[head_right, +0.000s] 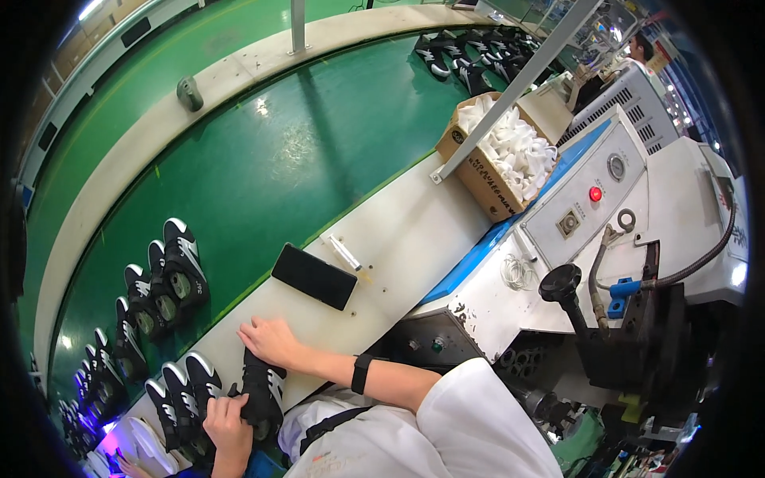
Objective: Inserting shoe lasts into sneakers on a factory assembly line.
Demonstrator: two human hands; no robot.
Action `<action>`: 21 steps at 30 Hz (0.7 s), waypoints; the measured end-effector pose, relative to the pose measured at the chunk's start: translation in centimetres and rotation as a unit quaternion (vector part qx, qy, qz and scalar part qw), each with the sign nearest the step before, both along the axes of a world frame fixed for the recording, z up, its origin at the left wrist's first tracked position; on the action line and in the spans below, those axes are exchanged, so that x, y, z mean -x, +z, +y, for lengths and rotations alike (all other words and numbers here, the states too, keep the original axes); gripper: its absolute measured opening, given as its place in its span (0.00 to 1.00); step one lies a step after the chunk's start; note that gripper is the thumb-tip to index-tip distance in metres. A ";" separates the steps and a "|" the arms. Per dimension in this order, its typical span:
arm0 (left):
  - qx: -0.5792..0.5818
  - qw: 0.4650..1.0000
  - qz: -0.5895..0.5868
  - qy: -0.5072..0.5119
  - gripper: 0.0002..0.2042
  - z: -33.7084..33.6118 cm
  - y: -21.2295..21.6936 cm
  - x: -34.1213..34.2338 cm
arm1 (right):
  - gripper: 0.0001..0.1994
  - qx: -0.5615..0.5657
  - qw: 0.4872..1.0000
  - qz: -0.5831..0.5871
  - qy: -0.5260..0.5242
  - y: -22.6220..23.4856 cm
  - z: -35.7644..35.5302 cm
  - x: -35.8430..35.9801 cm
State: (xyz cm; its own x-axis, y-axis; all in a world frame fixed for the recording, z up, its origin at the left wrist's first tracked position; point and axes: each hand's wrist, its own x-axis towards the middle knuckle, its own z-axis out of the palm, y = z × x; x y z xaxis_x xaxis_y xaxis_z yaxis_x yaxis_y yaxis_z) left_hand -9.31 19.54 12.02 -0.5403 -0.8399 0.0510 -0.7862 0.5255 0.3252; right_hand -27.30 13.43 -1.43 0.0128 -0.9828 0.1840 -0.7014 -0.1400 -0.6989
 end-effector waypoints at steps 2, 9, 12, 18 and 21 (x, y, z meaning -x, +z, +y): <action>-0.043 0.998 -0.011 0.036 0.17 -0.2 -0.4 0.2 | 0.11 0.004 1.000 -0.003 -0.011 0.1 0.2 -0.1; -0.222 0.951 0.157 0.150 0.17 -1.7 -2.2 0.7 | 0.11 -0.019 1.000 0.005 0.006 0.2 -0.1 0.0; -0.151 0.968 0.172 0.104 0.13 -1.4 -2.3 0.2 | 0.11 -0.024 0.999 0.033 0.036 0.0 -0.3 0.6; -0.077 0.996 0.008 0.034 0.24 0.0 -2.2 -1.1 | 0.10 -0.014 0.997 0.054 0.045 0.4 -0.7 1.2; -0.065 0.997 0.022 0.037 0.16 0.3 -2.4 -1.6 | 0.12 0.020 0.999 0.016 0.036 0.9 -0.6 1.0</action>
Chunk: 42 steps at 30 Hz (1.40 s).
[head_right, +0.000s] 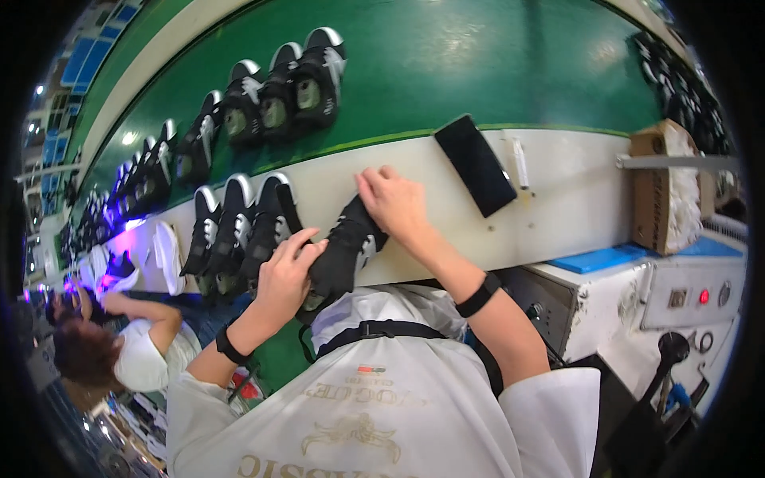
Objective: Inserting shoe lasts into sneakers on a factory assembly line.
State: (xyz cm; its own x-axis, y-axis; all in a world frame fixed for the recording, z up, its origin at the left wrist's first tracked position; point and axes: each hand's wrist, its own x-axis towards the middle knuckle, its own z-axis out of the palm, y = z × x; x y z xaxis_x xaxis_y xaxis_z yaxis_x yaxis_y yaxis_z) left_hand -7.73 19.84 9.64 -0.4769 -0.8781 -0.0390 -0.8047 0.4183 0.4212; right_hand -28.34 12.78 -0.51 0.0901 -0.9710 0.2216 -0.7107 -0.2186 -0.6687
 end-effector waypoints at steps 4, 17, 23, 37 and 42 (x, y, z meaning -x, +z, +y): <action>-0.015 0.998 0.059 0.018 0.14 1.0 -0.4 -0.2 | 0.12 -0.053 0.998 0.030 0.006 0.6 -0.1 -0.4; 0.016 0.977 0.162 0.140 0.18 2.9 -2.9 4.4 | 0.30 -0.298 0.925 -0.163 0.170 10.3 7.1 4.1; 0.049 0.970 0.182 0.156 0.20 2.1 -3.9 5.1 | 0.34 -0.183 0.964 -0.177 0.079 7.5 8.7 1.5; 0.112 0.962 0.210 0.134 0.18 2.4 -5.1 4.2 | 0.16 -0.018 0.970 -0.172 0.170 4.9 8.2 3.2; 0.068 0.977 0.164 0.121 0.18 2.8 -3.1 3.6 | 0.10 -0.014 0.963 -0.107 0.248 5.9 6.4 4.2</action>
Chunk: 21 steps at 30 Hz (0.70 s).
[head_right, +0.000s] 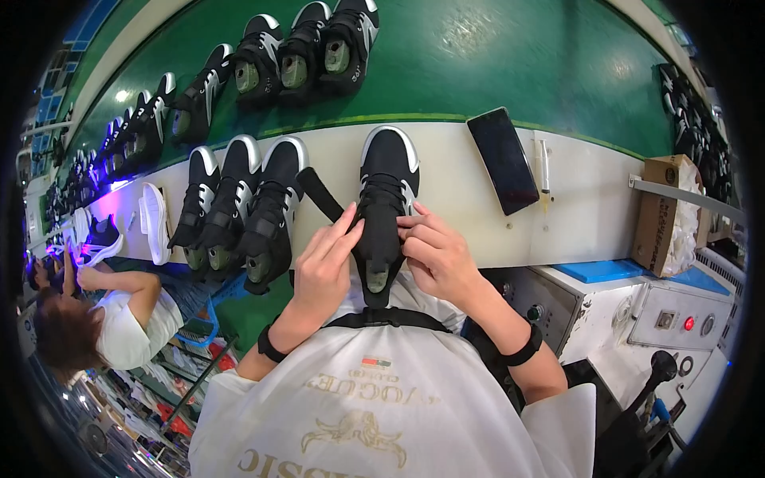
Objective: Inserting shoe lasts into sneakers on a factory assembly line.
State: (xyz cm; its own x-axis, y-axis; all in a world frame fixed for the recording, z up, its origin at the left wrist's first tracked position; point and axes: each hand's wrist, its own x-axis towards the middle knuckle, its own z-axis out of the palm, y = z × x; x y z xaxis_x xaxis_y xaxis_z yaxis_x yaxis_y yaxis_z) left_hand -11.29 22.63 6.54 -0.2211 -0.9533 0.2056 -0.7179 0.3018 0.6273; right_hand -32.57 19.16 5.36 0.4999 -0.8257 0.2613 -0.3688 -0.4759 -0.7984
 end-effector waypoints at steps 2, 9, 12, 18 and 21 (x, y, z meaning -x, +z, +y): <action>0.047 0.999 0.002 0.004 0.21 0.3 1.0 0.0 | 0.09 0.012 1.000 0.014 0.023 0.0 -0.5 0.0; -0.044 0.998 -0.033 -0.032 0.33 2.1 2.3 1.0 | 0.07 -0.085 0.990 0.037 0.105 1.6 -2.1 0.3; -0.029 0.997 -0.031 -0.069 0.28 1.9 2.1 -1.5 | 0.06 -0.260 0.961 -0.023 0.095 3.8 -2.2 1.1; -0.045 0.998 0.020 -0.033 0.24 2.0 1.7 -3.0 | 0.27 -0.618 0.766 -0.167 -0.058 6.5 -4.0 -1.0; 0.000 0.999 -0.003 0.034 0.22 2.1 0.8 -1.3 | 0.27 -0.700 0.703 -0.118 -0.038 7.3 -4.9 -2.0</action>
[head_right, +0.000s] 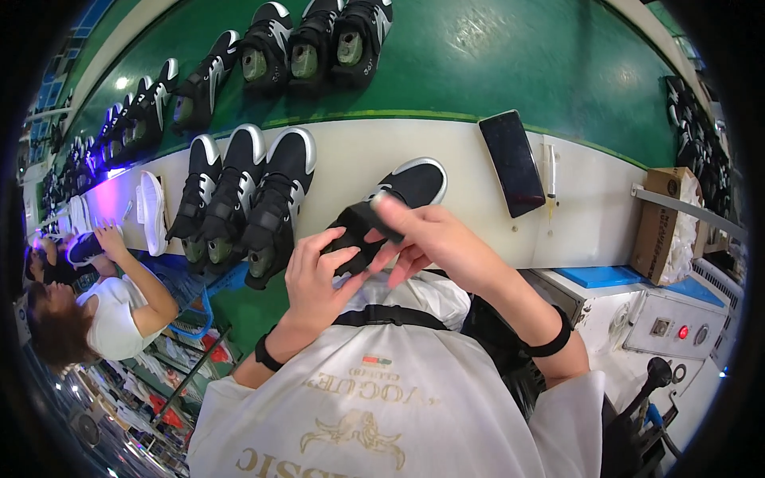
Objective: Inserting shoe lasts into sneakers on a factory assembly line.
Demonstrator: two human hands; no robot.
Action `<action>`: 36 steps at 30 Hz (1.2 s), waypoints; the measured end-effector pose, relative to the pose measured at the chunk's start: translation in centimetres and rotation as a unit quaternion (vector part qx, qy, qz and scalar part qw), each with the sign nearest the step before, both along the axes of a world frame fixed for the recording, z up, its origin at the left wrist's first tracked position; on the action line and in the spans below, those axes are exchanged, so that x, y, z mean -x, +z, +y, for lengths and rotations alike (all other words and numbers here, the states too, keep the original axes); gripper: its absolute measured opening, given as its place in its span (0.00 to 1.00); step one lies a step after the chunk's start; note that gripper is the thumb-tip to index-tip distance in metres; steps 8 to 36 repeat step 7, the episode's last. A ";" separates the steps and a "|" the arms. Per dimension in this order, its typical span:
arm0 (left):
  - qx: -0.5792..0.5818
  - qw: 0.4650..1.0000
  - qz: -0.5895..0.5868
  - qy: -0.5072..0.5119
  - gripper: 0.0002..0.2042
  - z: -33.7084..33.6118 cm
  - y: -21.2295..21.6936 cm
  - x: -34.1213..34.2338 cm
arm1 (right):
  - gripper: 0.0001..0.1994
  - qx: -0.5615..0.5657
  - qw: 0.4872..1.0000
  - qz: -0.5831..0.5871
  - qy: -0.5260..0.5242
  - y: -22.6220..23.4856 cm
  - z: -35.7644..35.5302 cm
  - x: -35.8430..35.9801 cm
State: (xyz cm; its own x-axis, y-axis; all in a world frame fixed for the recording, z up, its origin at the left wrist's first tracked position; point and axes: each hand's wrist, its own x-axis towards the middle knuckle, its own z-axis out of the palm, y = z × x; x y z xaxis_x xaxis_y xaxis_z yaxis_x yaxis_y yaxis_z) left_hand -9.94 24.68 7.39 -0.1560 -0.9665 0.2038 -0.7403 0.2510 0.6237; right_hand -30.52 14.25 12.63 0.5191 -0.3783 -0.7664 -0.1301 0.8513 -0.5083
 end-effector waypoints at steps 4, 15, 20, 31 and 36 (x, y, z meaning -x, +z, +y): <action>0.022 0.999 -0.013 0.040 0.22 0.1 -1.2 0.4 | 0.22 -0.025 0.998 -0.023 0.061 -0.9 0.9 0.2; 0.048 0.998 -0.016 0.041 0.22 -0.1 -1.9 0.2 | 0.22 -0.131 0.989 -0.062 0.017 -2.5 4.6 0.2; 0.048 0.998 -0.016 0.041 0.22 -0.1 -1.9 0.2 | 0.22 -0.131 0.989 -0.062 0.017 -2.5 4.6 0.2; 0.048 0.998 -0.016 0.041 0.22 -0.1 -1.9 0.2 | 0.22 -0.131 0.989 -0.062 0.017 -2.5 4.6 0.2; 0.048 0.998 -0.016 0.041 0.22 -0.1 -1.9 0.2 | 0.22 -0.131 0.989 -0.062 0.017 -2.5 4.6 0.2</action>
